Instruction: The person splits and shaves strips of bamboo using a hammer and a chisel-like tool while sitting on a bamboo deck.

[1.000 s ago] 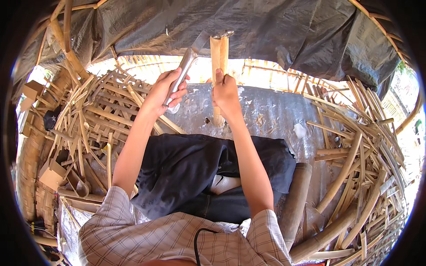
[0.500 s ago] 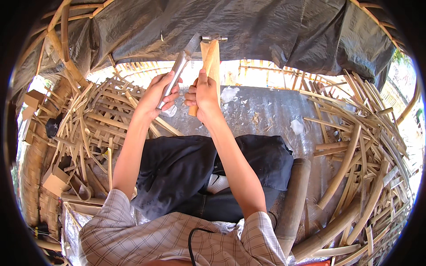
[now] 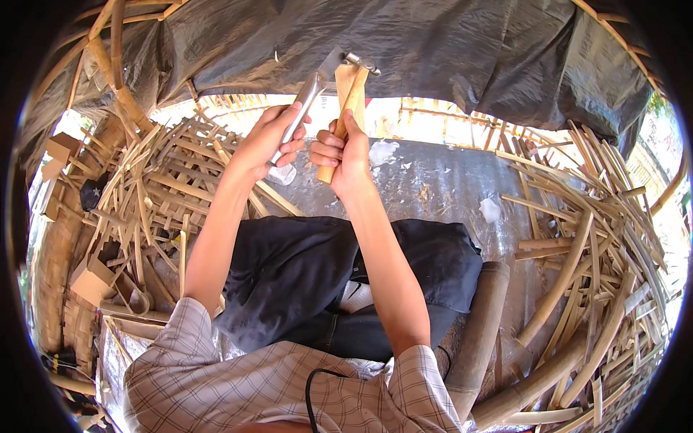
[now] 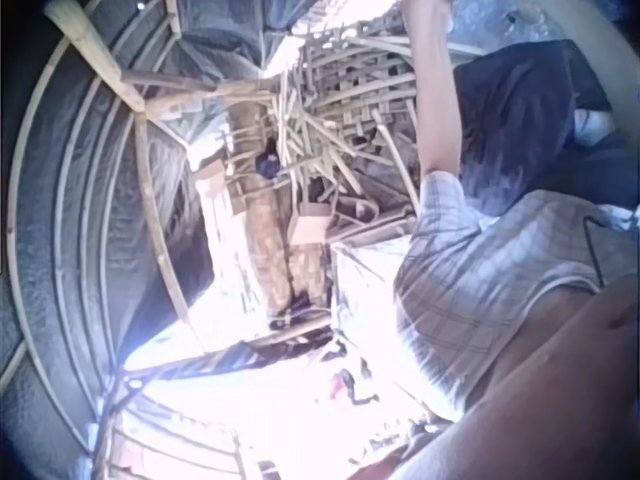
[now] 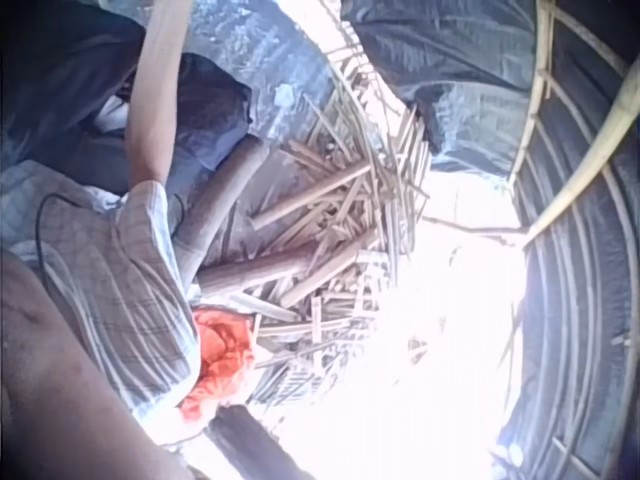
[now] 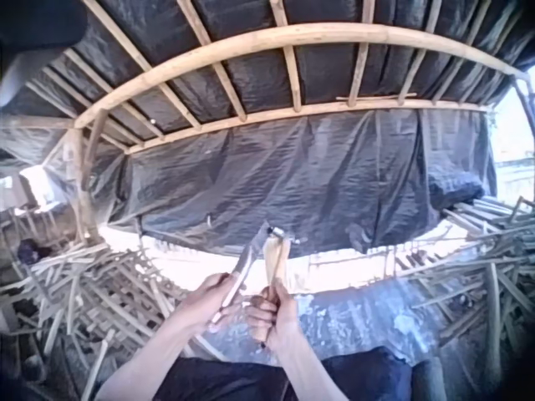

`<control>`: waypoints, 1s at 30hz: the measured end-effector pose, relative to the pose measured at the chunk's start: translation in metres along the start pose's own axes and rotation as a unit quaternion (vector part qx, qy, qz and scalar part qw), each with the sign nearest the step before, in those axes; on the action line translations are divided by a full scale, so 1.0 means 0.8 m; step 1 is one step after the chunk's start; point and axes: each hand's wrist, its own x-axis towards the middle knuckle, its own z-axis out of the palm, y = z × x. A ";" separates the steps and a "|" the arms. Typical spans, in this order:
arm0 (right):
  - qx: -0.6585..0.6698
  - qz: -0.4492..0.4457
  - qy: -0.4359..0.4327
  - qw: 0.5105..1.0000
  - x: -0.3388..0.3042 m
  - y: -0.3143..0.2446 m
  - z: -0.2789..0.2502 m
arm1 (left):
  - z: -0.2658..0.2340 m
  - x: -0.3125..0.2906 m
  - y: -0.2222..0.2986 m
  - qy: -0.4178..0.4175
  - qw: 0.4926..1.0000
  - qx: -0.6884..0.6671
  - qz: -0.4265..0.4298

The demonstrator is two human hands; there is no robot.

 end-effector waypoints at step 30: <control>-0.787 -0.242 0.157 0.545 -0.031 -0.095 0.005 | -0.022 -0.003 -0.007 -0.007 0.997 0.079 0.015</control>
